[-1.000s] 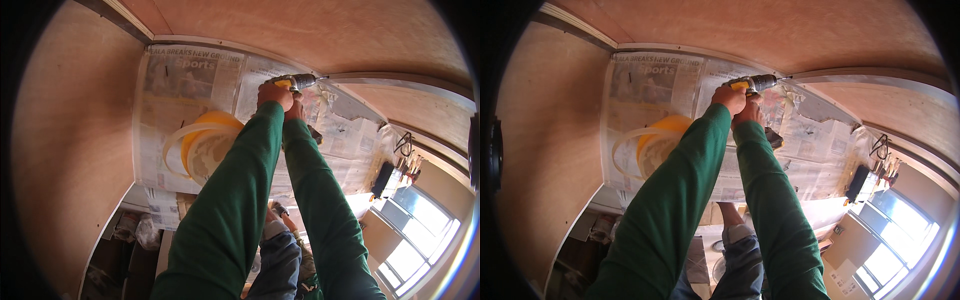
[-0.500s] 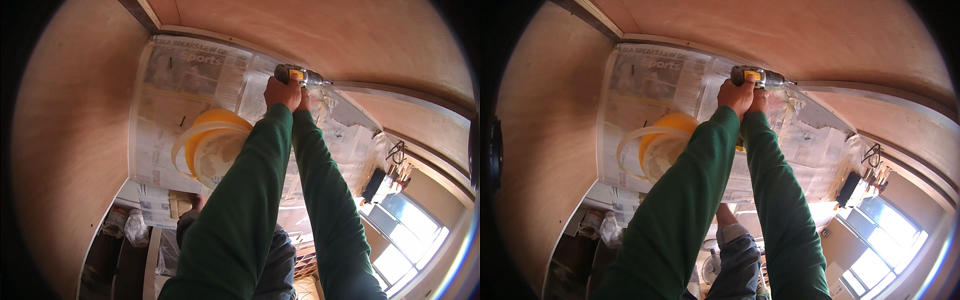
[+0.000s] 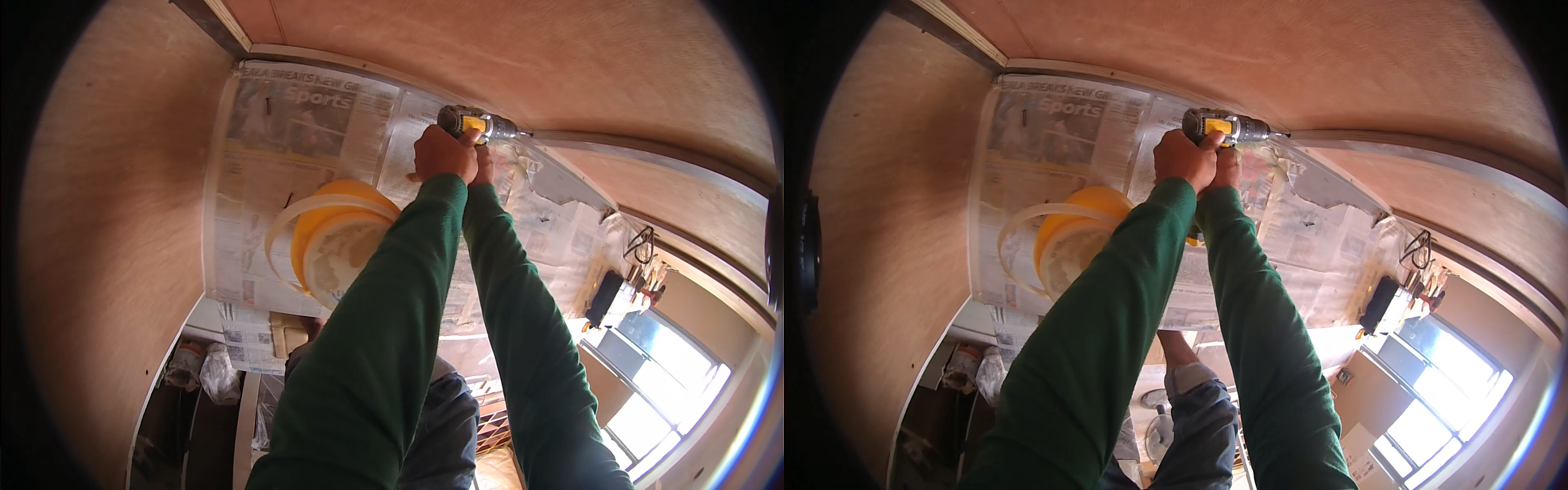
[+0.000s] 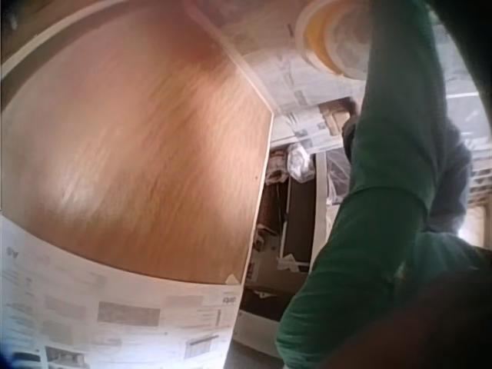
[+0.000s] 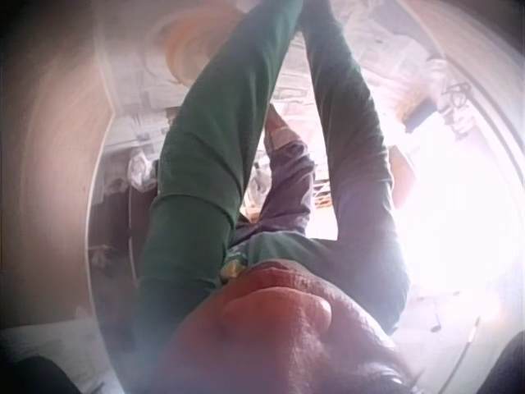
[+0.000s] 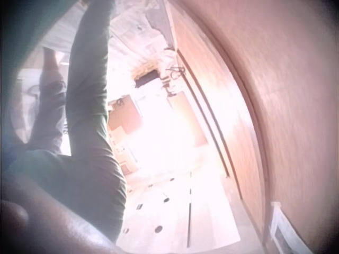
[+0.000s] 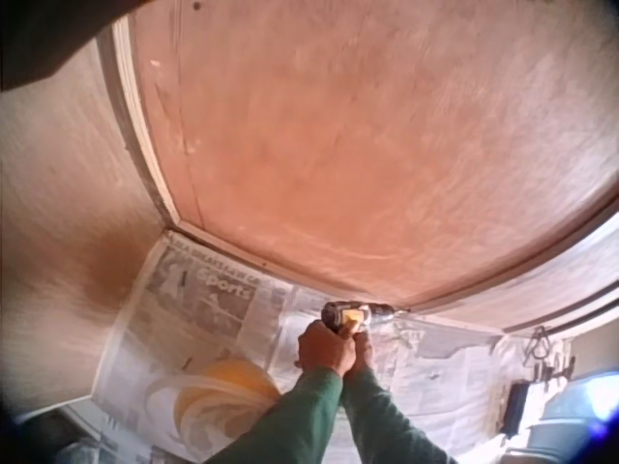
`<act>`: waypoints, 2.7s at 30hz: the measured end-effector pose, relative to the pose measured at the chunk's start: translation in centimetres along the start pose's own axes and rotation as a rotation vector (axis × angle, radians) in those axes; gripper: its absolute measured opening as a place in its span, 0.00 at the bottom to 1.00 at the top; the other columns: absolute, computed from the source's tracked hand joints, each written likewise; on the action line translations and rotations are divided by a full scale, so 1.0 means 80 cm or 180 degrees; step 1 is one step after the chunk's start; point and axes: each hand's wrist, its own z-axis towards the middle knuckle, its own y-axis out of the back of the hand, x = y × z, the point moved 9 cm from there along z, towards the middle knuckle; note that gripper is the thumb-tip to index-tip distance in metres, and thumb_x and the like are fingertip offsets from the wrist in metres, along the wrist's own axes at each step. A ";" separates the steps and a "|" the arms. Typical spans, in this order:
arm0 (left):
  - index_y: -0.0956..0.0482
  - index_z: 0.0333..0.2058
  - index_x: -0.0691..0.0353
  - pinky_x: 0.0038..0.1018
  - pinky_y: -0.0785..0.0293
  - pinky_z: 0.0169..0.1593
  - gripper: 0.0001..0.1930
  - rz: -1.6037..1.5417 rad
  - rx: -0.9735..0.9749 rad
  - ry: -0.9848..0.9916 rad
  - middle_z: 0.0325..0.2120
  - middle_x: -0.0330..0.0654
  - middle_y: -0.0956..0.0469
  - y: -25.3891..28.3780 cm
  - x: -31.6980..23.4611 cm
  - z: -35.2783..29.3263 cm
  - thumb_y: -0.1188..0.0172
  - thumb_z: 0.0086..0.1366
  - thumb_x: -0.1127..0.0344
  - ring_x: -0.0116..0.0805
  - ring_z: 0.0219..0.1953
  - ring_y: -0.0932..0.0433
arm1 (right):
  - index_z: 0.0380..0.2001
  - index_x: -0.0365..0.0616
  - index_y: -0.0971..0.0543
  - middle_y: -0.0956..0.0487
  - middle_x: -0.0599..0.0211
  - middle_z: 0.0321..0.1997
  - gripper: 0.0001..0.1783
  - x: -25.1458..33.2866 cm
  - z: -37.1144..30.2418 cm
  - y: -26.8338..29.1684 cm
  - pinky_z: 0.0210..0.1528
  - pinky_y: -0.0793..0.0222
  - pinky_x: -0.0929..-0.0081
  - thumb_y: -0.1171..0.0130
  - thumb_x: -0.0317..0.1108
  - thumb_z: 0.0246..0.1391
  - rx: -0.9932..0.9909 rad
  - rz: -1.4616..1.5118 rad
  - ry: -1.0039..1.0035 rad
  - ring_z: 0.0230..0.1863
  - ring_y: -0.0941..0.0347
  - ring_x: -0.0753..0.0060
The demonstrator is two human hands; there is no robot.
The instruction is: The person uses a cordless drill to fasten a wooden trim piece to a large wooden panel. They retrieve a drill from a toolbox, attach a bit, and continue securing the trim along the edge of the panel, referencing an instruction sheet taped to the surface.
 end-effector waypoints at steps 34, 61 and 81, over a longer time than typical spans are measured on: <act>0.27 0.64 0.62 0.35 0.30 0.66 0.37 0.1120 0.1209 0.0059 0.62 0.53 0.25 -0.086 0.033 0.028 0.42 0.68 0.38 0.46 0.63 0.25 | 0.50 0.35 0.30 0.17 0.37 0.46 0.33 -0.072 -0.049 0.001 0.51 0.24 0.47 0.37 0.55 0.57 0.0092 -0.0189 -0.0041 0.53 0.20 0.37; 0.18 0.48 0.64 0.38 0.19 0.53 0.28 0.0317 0.0408 0.0168 0.47 0.51 0.16 -0.031 0.027 -0.005 0.24 0.57 0.49 0.47 0.50 0.15 | 0.43 0.39 0.24 0.15 0.51 0.43 0.26 -0.059 -0.039 -0.009 0.47 0.23 0.51 0.48 0.55 0.65 0.0075 0.1862 -0.0545 0.47 0.18 0.51; 0.18 0.52 0.63 0.38 0.21 0.57 0.31 0.0460 0.0457 0.0333 0.51 0.51 0.17 -0.020 0.028 -0.002 0.27 0.59 0.45 0.46 0.55 0.18 | 0.48 0.43 0.25 0.15 0.45 0.45 0.28 -0.037 -0.030 -0.013 0.50 0.26 0.45 0.39 0.57 0.58 -0.0140 0.0156 -0.0118 0.51 0.20 0.37</act>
